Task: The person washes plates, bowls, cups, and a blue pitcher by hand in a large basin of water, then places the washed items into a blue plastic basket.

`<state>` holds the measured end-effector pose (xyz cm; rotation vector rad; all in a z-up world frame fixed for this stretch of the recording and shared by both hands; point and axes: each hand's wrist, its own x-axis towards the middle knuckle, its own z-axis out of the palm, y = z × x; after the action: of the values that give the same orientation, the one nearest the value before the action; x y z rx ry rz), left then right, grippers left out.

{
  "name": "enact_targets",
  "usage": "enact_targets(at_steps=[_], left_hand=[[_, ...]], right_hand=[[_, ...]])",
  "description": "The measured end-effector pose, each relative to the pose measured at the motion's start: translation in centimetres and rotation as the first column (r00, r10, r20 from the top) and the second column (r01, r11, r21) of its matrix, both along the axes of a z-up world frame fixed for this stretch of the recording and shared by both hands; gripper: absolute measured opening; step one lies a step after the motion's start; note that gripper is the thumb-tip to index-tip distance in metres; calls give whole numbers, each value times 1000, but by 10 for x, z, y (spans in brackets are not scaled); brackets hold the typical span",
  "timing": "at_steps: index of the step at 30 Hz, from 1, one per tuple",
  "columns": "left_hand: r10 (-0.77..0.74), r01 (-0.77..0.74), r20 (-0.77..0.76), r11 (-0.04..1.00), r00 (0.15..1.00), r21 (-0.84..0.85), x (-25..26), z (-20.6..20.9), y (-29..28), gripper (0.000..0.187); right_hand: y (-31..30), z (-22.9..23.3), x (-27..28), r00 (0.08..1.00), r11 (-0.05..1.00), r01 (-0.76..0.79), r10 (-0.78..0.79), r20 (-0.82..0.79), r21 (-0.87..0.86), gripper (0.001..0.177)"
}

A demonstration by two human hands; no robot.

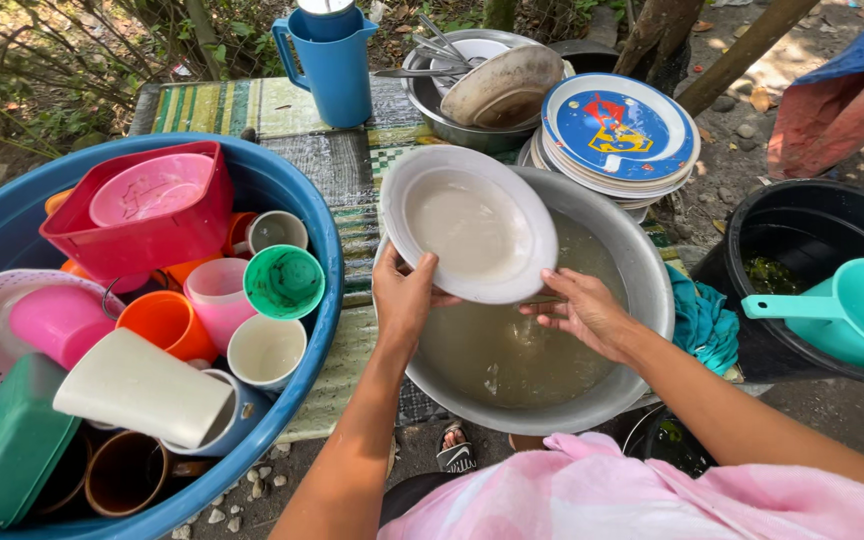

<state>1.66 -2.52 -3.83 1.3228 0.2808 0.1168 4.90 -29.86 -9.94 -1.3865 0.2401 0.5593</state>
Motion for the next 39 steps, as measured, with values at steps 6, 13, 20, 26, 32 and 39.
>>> enact_targets(at_steps=[6,13,20,26,32,39], left_hand=[[-213,201,-115,974,970,-103,14,14,-28,40],[-265,267,-108,964,958,-3,47,8,-63,24],[-198,194,-150,980,969,-36,65,6,-92,22],[-192,190,-135,981,972,-25,85,15,-116,22],[-133,134,-33,991,991,26,102,7,-114,17],[24,-13,-180,998,983,60,80,16,-99,28]], right_hand=[[-23,21,18,966,965,242,-250,71,106,33],[-94,30,84,834,832,527,-546,80,174,33],[-152,-3,191,744,719,662,-664,-71,209,34],[-150,-27,232,885,836,462,-417,-206,296,32],[-142,3,220,953,959,255,-226,-202,126,49],[-136,15,214,968,983,185,-182,-176,2,50]])
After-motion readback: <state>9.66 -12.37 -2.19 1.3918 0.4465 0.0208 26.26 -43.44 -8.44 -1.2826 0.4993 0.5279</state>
